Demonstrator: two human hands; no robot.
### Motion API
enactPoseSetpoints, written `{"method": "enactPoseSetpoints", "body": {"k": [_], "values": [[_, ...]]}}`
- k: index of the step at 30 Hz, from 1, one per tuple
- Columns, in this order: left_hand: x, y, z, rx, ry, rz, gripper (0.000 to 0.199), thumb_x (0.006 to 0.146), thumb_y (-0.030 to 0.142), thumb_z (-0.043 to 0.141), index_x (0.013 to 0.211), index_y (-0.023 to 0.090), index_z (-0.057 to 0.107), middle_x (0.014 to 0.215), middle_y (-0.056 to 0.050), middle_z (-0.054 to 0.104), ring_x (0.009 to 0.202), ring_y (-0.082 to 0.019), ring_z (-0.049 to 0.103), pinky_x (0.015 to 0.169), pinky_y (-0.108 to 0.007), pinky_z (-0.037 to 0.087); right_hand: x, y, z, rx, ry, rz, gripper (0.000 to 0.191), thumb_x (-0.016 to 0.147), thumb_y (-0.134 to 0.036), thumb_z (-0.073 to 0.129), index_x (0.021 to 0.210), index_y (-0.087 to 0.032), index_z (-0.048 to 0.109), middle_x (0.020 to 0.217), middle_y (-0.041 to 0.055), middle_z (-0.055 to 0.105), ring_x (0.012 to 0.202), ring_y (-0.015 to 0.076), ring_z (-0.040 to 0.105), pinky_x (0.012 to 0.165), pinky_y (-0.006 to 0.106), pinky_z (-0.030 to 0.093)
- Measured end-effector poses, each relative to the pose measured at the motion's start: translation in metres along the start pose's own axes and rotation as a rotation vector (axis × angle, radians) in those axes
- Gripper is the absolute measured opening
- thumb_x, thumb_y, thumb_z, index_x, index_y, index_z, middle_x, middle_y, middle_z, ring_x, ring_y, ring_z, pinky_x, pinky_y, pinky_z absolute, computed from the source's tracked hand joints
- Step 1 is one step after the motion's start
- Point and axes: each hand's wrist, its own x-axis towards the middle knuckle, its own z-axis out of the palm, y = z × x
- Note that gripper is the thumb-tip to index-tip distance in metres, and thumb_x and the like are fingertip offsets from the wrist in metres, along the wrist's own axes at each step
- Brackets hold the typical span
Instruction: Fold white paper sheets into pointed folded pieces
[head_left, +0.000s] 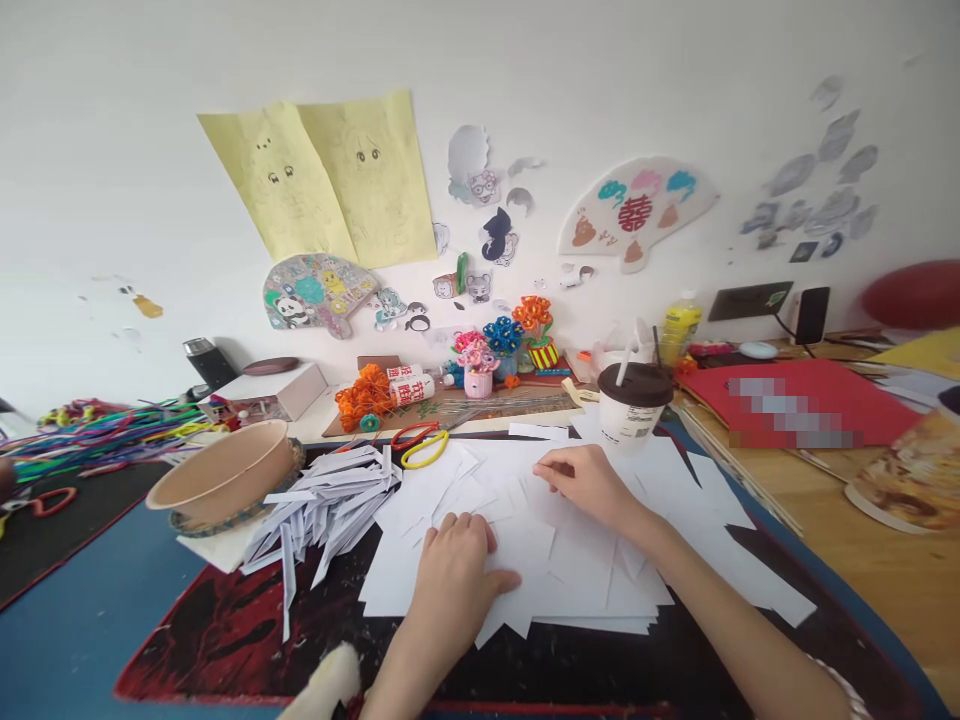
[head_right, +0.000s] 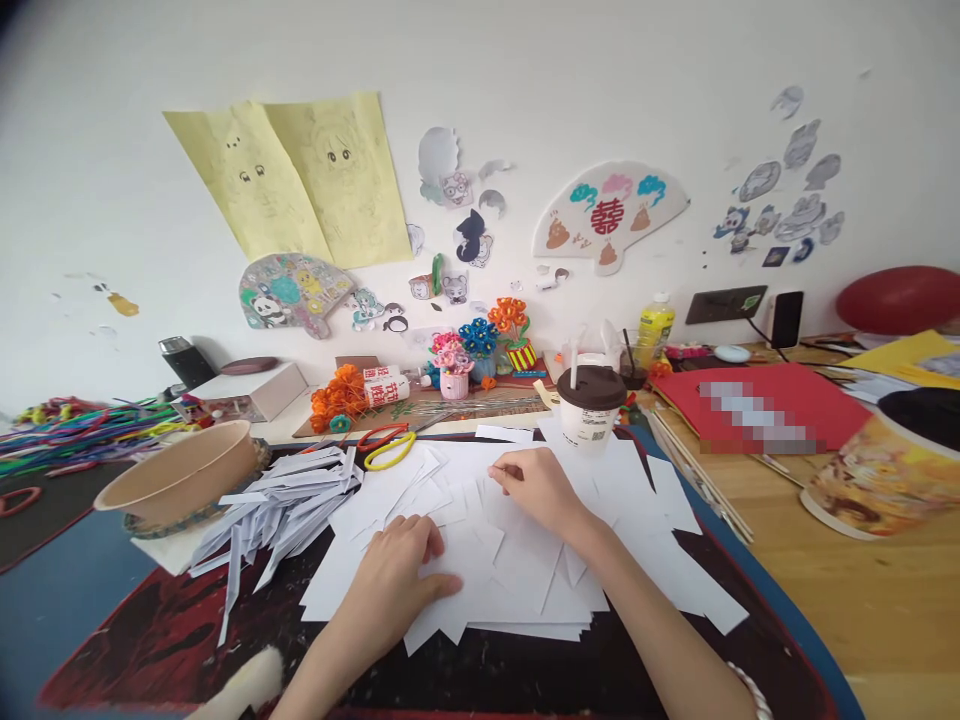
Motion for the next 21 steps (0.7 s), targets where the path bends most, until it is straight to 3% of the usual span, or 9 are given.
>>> {"method": "enactPoseSetpoints", "body": {"k": [4,8,10,13,16,21], "values": [[0.003,-0.005,0.004,-0.117,0.020,0.014,0.009,0.073,0.020,0.064,0.076,0.019,0.056,0.084,-0.004,0.064,0.083,-0.023,0.057,0.070,-0.031,0.036,0.000,0.001,-0.001,0.039,0.034,0.010,0.026,0.082,-0.038,0.058,0.067,-0.020,0.070,0.054,0.0012,0.063,0.052,0.0168,0.056,0.057,0.030,0.044],[0.020,-0.013,-0.006,-0.345,0.094,0.092,0.007,0.075,0.022,0.060,0.069,0.018,0.059,0.066,0.000,0.061,0.066,-0.017,0.054,0.061,-0.027,0.036,-0.001,-0.005,0.001,0.131,0.091,0.033,0.037,0.086,-0.049,0.053,0.085,-0.017,0.071,0.067,0.0049,0.067,0.062,0.0187,0.062,0.061,0.032,0.049],[0.035,-0.017,-0.017,-0.477,0.198,0.182,0.013,0.078,0.026,0.057,0.069,0.018,0.060,0.066,0.000,0.062,0.065,-0.016,0.054,0.059,-0.026,0.038,0.000,-0.016,0.003,0.266,0.096,0.059,0.044,0.088,-0.054,0.049,0.099,-0.016,0.068,0.080,0.0076,0.069,0.072,0.0195,0.065,0.067,0.033,0.053],[0.060,-0.023,-0.032,-0.720,0.293,0.211,0.019,0.078,0.035,0.060,0.076,0.016,0.063,0.073,-0.003,0.066,0.069,-0.017,0.059,0.057,-0.024,0.041,0.005,-0.037,0.006,0.822,-0.018,0.203,0.046,0.087,-0.054,0.056,0.118,-0.020,0.061,0.104,0.0090,0.067,0.087,0.0206,0.067,0.083,0.038,0.054],[0.081,-0.026,-0.039,-0.982,0.243,0.213,0.029,0.074,0.042,0.066,0.081,0.014,0.063,0.079,-0.006,0.070,0.066,-0.017,0.062,0.055,-0.024,0.044,0.020,-0.053,0.012,1.103,-0.221,0.242,0.039,0.088,-0.050,0.058,0.113,-0.020,0.064,0.111,0.0105,0.067,0.095,0.0222,0.066,0.092,0.040,0.051],[0.098,-0.029,-0.031,-1.156,0.258,0.193,0.031,0.071,0.040,0.072,0.085,0.013,0.065,0.083,-0.007,0.071,0.072,-0.018,0.065,0.060,-0.024,0.048,0.047,-0.056,0.029,1.239,-0.226,0.327,0.026,0.086,-0.039,0.064,0.099,-0.017,0.068,0.106,0.0111,0.070,0.096,0.0224,0.066,0.090,0.037,0.052]]}}
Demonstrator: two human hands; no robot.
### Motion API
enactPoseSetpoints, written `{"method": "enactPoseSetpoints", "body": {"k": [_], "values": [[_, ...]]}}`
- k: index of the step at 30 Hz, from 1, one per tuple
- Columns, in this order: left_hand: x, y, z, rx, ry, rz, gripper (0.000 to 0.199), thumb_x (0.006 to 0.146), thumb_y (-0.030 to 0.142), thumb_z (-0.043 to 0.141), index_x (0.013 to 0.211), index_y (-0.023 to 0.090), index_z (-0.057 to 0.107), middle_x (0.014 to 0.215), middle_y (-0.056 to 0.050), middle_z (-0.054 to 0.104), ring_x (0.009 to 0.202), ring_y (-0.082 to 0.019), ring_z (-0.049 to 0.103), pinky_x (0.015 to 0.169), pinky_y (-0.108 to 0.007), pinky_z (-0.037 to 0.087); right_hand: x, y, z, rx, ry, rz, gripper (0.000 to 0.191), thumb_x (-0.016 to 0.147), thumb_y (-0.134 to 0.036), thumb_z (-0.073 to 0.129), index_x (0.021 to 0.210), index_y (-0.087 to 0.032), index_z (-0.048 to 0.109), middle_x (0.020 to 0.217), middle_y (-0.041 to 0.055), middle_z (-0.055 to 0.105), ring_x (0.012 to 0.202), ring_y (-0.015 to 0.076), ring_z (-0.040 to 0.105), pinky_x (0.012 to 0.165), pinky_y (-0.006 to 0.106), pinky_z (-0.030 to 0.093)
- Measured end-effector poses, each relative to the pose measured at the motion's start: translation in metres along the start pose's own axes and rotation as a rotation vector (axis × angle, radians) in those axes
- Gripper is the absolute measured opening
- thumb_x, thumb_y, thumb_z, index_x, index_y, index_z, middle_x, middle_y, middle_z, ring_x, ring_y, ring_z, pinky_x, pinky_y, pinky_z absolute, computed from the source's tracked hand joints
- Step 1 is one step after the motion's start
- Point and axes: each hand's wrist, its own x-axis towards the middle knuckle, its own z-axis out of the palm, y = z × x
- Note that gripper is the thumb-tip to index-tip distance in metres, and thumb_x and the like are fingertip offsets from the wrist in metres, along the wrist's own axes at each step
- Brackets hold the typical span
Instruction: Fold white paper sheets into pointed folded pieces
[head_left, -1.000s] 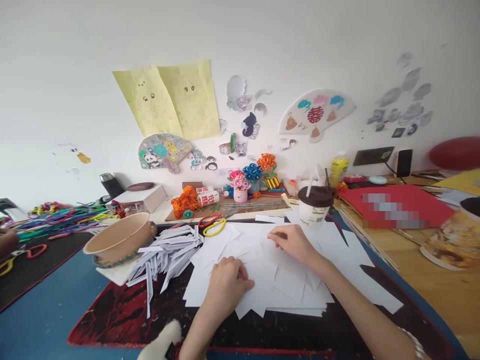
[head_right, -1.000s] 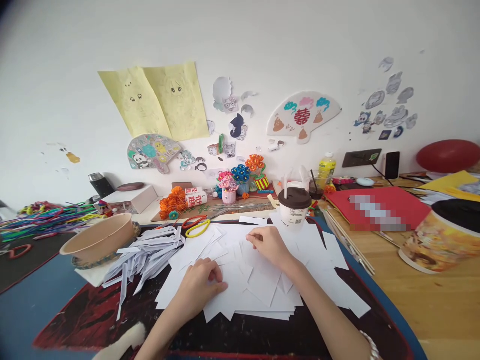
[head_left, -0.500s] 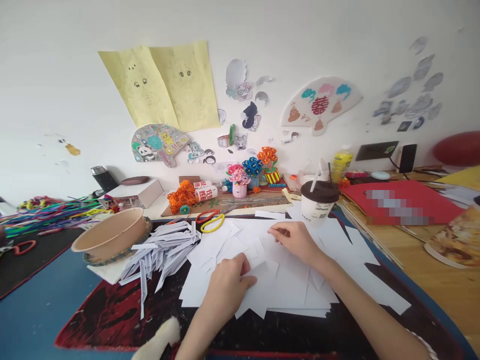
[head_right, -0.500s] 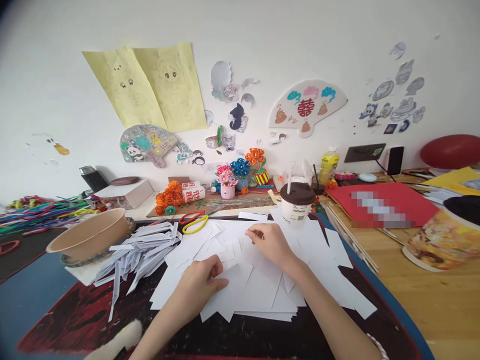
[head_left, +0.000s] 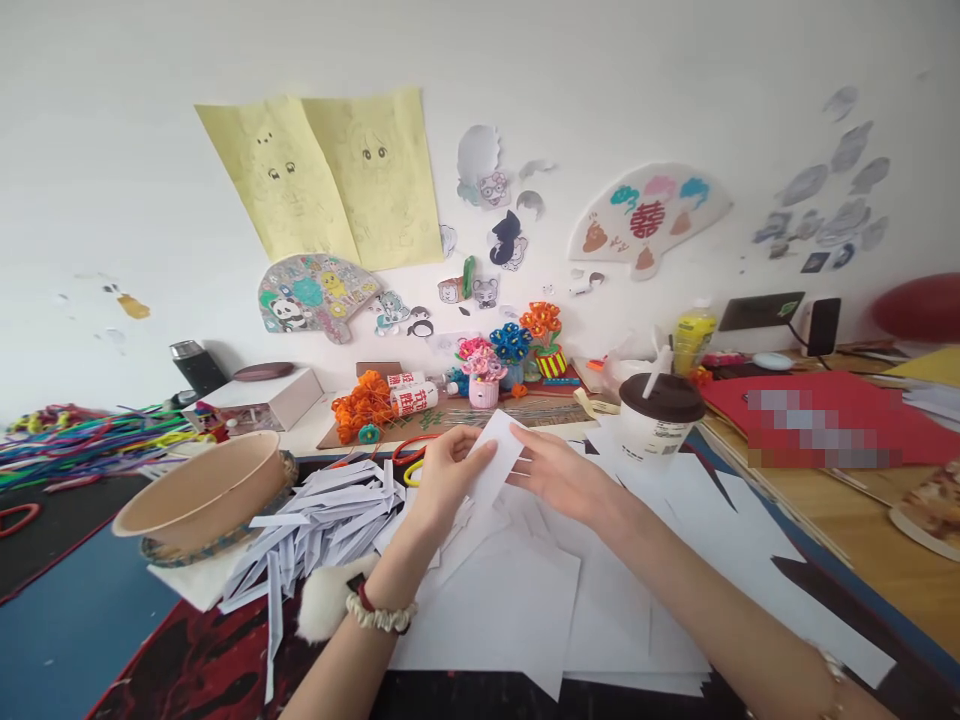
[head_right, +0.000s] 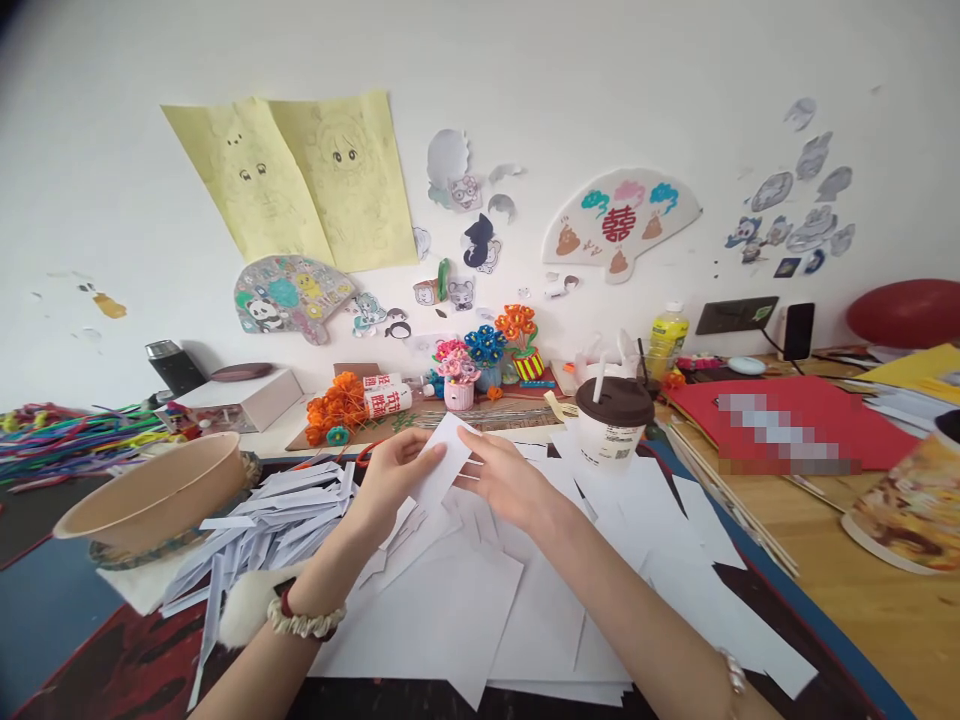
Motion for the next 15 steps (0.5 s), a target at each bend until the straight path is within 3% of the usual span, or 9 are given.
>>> {"method": "enactPoseSetpoints", "body": {"k": [6,12,15], "values": [[-0.005,-0.020,0.008,0.101,0.123,0.101,0.019,0.078,0.030,0.067,0.088,0.015,0.066,0.088,-0.007,0.072,0.080,-0.019,0.065,0.068,-0.027,0.049,-0.001,0.016,0.003,0.011,0.009,0.024,0.022,0.082,-0.035,0.068,0.094,-0.016,0.070,0.102,0.0102,0.071,0.095,0.0237,0.066,0.087,0.038,0.051],[-0.015,-0.024,0.017,0.273,0.140,0.234,0.018,0.082,0.020,0.060,0.098,0.016,0.068,0.095,-0.007,0.072,0.087,-0.021,0.065,0.079,-0.033,0.049,-0.008,0.024,-0.006,0.044,0.020,0.032,0.021,0.082,-0.034,0.070,0.091,-0.015,0.071,0.098,0.0097,0.071,0.089,0.0222,0.066,0.083,0.039,0.049],[-0.016,-0.026,0.017,0.397,0.129,0.380,0.025,0.086,0.015,0.054,0.106,0.018,0.067,0.107,-0.007,0.070,0.097,-0.021,0.063,0.086,-0.034,0.049,-0.007,0.025,-0.009,0.053,0.029,0.013,0.020,0.081,-0.035,0.071,0.088,-0.017,0.070,0.086,0.0061,0.070,0.082,0.0207,0.065,0.079,0.038,0.049]]}}
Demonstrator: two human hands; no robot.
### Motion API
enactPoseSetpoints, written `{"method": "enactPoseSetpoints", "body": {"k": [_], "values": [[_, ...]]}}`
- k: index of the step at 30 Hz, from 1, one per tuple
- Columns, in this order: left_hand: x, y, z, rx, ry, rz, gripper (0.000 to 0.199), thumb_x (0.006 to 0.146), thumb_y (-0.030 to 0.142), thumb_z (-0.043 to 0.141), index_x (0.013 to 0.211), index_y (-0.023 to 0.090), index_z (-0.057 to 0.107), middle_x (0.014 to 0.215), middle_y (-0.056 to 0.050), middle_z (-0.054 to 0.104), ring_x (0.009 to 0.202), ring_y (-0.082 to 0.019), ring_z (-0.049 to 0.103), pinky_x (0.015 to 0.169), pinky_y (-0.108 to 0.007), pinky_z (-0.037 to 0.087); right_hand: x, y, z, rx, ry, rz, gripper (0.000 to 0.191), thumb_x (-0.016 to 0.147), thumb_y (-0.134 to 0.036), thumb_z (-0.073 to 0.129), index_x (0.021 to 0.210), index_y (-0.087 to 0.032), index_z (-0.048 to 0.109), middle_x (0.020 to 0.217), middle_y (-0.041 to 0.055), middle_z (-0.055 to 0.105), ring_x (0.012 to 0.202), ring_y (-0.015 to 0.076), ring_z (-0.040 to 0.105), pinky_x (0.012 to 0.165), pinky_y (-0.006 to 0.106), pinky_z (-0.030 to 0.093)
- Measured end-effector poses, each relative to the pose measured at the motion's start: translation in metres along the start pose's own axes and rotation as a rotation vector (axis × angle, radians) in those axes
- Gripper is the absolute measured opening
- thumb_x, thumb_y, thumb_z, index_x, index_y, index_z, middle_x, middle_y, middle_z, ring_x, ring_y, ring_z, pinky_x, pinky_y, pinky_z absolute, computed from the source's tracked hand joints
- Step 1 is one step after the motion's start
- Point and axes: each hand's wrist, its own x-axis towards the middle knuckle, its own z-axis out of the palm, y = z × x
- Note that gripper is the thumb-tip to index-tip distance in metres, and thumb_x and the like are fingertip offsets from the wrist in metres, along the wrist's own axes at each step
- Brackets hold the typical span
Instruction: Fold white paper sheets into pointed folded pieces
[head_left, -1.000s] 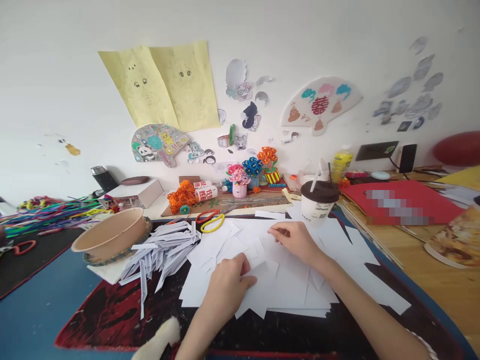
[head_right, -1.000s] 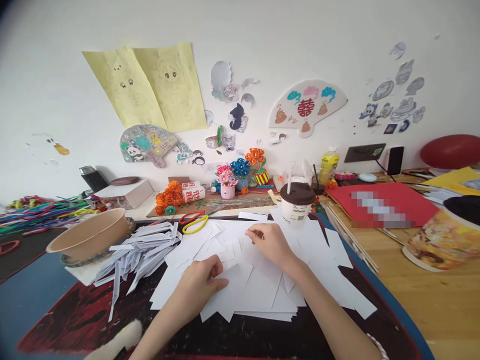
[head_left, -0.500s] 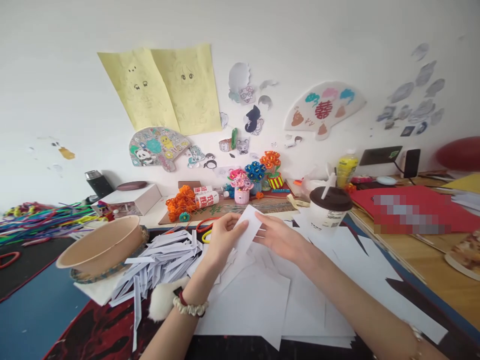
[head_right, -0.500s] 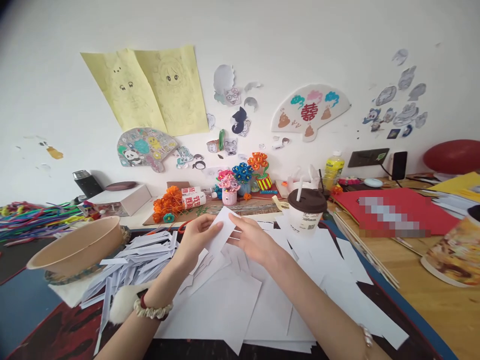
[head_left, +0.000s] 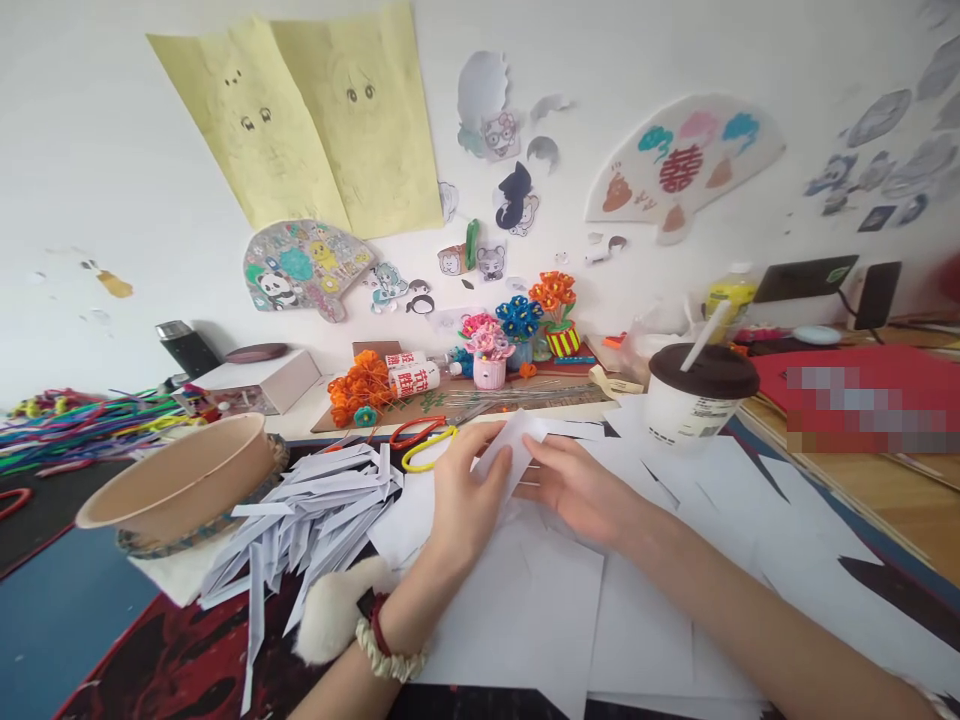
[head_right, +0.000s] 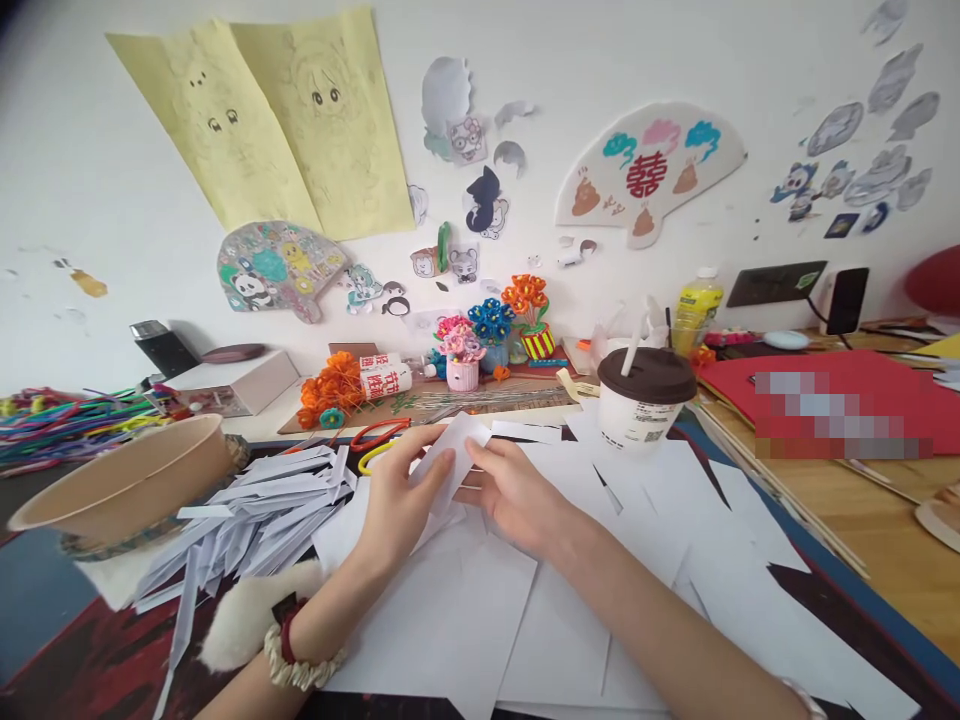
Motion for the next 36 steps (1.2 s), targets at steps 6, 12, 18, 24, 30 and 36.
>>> {"method": "enactPoseSetpoints", "body": {"k": [6,12,18,24,30,36], "values": [[-0.005,-0.007,0.003,0.304,-0.073,0.257,0.044,0.093,0.009,0.037,0.133,0.022,0.052,0.137,-0.007,0.055,0.127,-0.020,0.049,0.105,-0.038,0.041,0.001,-0.001,0.000,0.053,0.047,-0.060,0.015,0.080,-0.032,0.070,0.078,-0.017,0.067,0.076,0.0020,0.066,0.075,0.0171,0.061,0.076,0.034,0.046],[-0.008,-0.010,0.009,0.556,-0.214,0.373,0.053,0.093,0.008,0.034,0.146,0.018,0.033,0.150,-0.008,0.040,0.140,-0.021,0.033,0.110,-0.041,0.035,0.003,-0.006,-0.002,0.080,-0.002,-0.069,0.005,0.076,-0.016,0.065,0.072,-0.019,0.064,0.070,-0.0012,0.062,0.075,0.0162,0.057,0.075,0.031,0.043],[-0.011,-0.005,0.011,0.660,-0.243,0.411,0.052,0.096,0.014,0.034,0.148,0.016,0.026,0.153,-0.010,0.034,0.143,-0.022,0.026,0.113,-0.044,0.030,0.002,-0.008,0.002,0.094,0.032,-0.051,0.012,0.086,-0.029,0.059,0.088,-0.021,0.068,0.085,0.0018,0.070,0.083,0.0177,0.062,0.075,0.029,0.046],[-0.016,0.004,0.012,0.432,-0.208,0.330,0.058,0.096,0.019,0.039,0.150,0.017,0.017,0.150,-0.013,0.039,0.138,-0.024,0.036,0.109,-0.045,0.033,0.000,-0.007,0.000,-0.028,0.042,-0.087,0.030,0.085,-0.042,0.065,0.106,-0.021,0.070,0.104,0.0066,0.071,0.098,0.0218,0.063,0.080,0.032,0.048],[-0.003,0.009,-0.004,0.189,0.018,-0.022,0.024,0.093,0.035,0.048,0.100,0.018,0.064,0.105,-0.007,0.068,0.094,-0.021,0.059,0.085,-0.035,0.045,-0.004,-0.007,0.000,-0.190,-0.028,-0.222,0.037,0.089,-0.047,0.058,0.120,-0.029,0.065,0.124,0.0033,0.064,0.117,0.0227,0.055,0.101,0.040,0.040],[0.003,0.008,-0.008,-0.094,-0.236,-0.145,0.033,0.089,0.045,0.053,0.092,0.018,0.072,0.080,-0.003,0.067,0.065,-0.014,0.051,0.057,-0.025,0.038,-0.008,-0.010,0.004,-0.353,-0.068,-0.220,0.046,0.091,-0.051,0.055,0.131,-0.028,0.057,0.126,0.0051,0.063,0.118,0.0237,0.055,0.104,0.043,0.037]]}}
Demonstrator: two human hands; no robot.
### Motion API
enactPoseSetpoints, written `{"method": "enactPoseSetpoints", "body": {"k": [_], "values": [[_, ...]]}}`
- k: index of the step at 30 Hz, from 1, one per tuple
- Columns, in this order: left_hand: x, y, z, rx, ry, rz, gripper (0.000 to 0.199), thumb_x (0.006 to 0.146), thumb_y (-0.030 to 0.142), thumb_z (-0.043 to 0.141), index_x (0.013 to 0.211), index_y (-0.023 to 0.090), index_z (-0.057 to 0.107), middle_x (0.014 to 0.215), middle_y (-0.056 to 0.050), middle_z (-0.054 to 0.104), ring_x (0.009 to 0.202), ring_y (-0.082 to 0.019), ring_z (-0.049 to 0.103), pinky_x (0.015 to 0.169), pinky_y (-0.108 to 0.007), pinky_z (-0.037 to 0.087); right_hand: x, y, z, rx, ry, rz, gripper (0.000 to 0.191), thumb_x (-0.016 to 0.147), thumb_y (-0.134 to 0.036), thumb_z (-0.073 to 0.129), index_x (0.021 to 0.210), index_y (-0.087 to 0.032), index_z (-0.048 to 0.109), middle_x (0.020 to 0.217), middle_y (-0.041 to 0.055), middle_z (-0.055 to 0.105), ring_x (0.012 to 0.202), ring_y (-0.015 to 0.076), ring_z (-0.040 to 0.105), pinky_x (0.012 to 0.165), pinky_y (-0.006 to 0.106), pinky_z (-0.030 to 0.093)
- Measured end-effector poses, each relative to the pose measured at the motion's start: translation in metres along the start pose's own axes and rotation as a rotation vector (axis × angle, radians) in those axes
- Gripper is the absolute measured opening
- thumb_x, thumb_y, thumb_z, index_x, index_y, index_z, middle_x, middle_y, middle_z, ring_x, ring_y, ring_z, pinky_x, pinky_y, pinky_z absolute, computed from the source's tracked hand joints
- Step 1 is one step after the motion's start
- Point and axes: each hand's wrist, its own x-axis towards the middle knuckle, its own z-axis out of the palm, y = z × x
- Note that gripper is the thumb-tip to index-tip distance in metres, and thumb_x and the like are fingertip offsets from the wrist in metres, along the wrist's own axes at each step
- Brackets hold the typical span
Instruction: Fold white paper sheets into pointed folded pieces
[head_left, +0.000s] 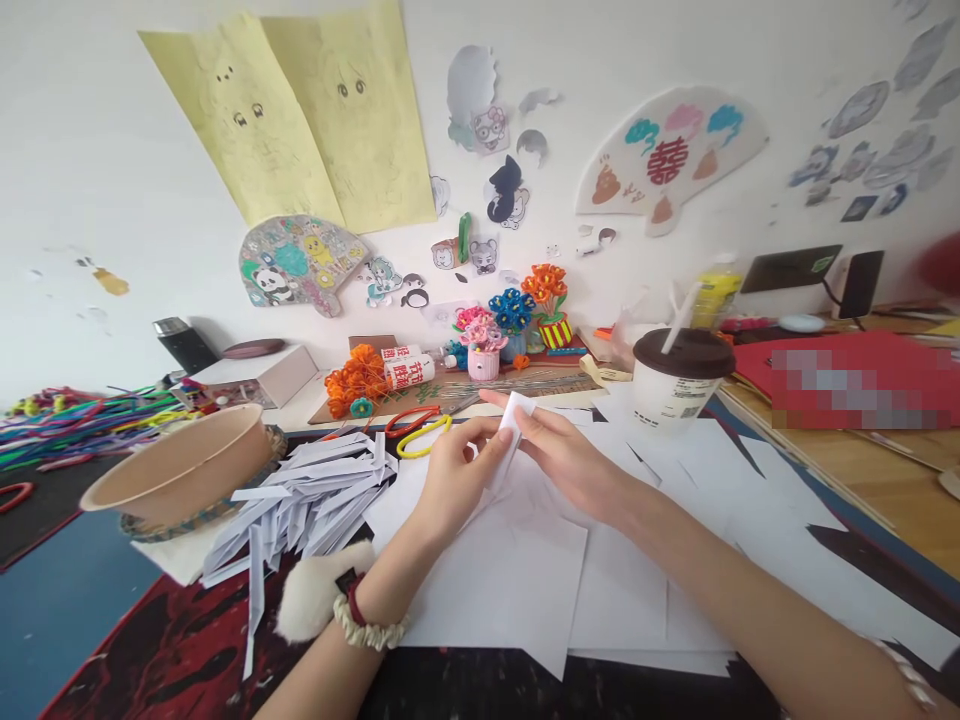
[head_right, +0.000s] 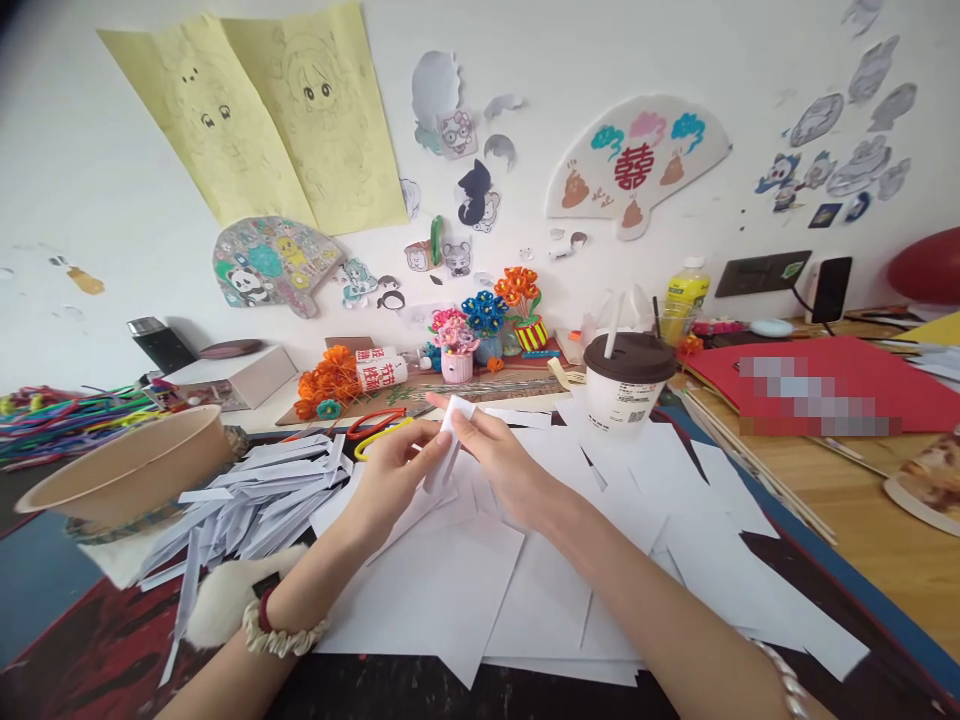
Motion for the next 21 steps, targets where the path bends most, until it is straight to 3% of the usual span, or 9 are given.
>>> {"method": "enactPoseSetpoints", "body": {"k": [5,8,12,21], "values": [[-0.0032,0.0019,0.0041,-0.045,0.061,-0.051,0.032,0.084,0.046,0.059,0.084,0.017,0.071,0.077,-0.003,0.065,0.059,-0.012,0.046,0.052,-0.023,0.036,0.0037,-0.0008,-0.0029,-0.215,0.270,-0.147,0.037,0.076,-0.048,0.073,0.100,-0.020,0.072,0.102,0.0082,0.070,0.095,0.0236,0.062,0.087,0.038,0.046],[-0.0047,0.0037,0.0051,-0.072,0.096,-0.068,0.031,0.082,0.047,0.062,0.079,0.017,0.070,0.073,-0.002,0.065,0.055,-0.011,0.044,0.049,-0.022,0.035,0.0040,-0.0033,-0.0022,-0.220,0.337,-0.163,0.032,0.070,-0.046,0.076,0.087,-0.019,0.072,0.086,0.0064,0.071,0.077,0.0202,0.062,0.072,0.035,0.048],[-0.0062,0.0059,0.0065,-0.093,0.120,-0.092,0.031,0.081,0.047,0.062,0.075,0.017,0.068,0.065,0.000,0.060,0.051,-0.010,0.041,0.047,-0.022,0.033,0.0022,-0.0046,0.0003,-0.228,0.347,-0.169,0.026,0.070,-0.044,0.076,0.073,-0.019,0.072,0.072,0.0039,0.067,0.070,0.0183,0.058,0.066,0.032,0.046],[-0.0081,0.0075,0.0066,-0.131,0.117,-0.130,0.029,0.081,0.043,0.064,0.076,0.015,0.067,0.066,-0.001,0.057,0.056,-0.011,0.042,0.048,-0.022,0.031,0.0010,-0.0049,-0.0017,-0.236,0.328,-0.173,0.021,0.071,-0.041,0.076,0.070,-0.019,0.073,0.071,0.0022,0.066,0.069,0.0165,0.055,0.067,0.032,0.045]]}}
